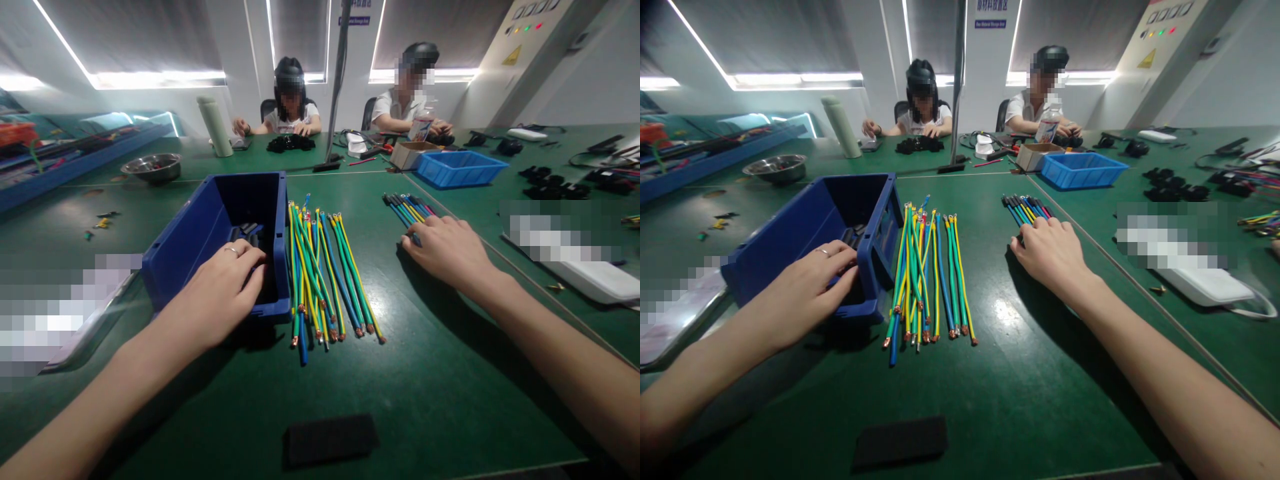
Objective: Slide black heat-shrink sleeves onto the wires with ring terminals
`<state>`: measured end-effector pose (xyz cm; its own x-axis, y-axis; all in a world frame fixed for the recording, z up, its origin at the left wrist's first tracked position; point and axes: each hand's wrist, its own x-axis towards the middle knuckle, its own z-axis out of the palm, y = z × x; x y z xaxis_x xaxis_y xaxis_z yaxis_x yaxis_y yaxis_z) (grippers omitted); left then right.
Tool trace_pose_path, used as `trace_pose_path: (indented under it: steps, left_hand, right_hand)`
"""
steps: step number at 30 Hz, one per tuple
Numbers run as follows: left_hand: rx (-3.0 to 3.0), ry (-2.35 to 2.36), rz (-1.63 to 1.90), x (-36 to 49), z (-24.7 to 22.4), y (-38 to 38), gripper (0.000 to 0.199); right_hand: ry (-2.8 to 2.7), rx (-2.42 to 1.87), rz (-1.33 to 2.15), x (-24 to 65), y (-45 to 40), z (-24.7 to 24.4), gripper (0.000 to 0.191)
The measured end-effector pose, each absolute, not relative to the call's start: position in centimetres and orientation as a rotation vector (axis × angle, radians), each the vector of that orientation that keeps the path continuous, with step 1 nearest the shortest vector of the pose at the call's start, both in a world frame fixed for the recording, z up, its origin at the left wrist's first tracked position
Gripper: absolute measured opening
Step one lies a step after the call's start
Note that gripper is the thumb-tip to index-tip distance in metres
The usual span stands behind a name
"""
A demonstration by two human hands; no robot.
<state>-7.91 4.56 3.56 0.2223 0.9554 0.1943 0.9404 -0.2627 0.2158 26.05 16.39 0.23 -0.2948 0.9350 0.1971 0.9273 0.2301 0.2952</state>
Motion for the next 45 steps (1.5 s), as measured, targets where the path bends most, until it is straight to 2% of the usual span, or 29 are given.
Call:
trace_pose_path:
  steps: [9,26,38,45]
  left_hand:
    - [2.439,1.874,0.397,-7.95,3.48,4.51,0.048]
    - [2.417,1.716,0.598,-8.19,3.36,4.25,0.039]
    - [2.366,1.747,0.65,-7.91,3.7,3.81,0.036]
    - [2.387,1.768,0.676,-7.93,3.77,3.8,0.028]
  right_hand:
    - [2.6,1.672,0.463,25.39,16.53,-0.43,0.042]
    - [2.595,1.693,0.386,25.68,16.89,-0.01,0.045]
    - [2.685,1.675,0.434,26.02,17.23,-0.35,0.046]
    - [2.803,1.656,0.384,26.11,17.24,-0.57,0.043]
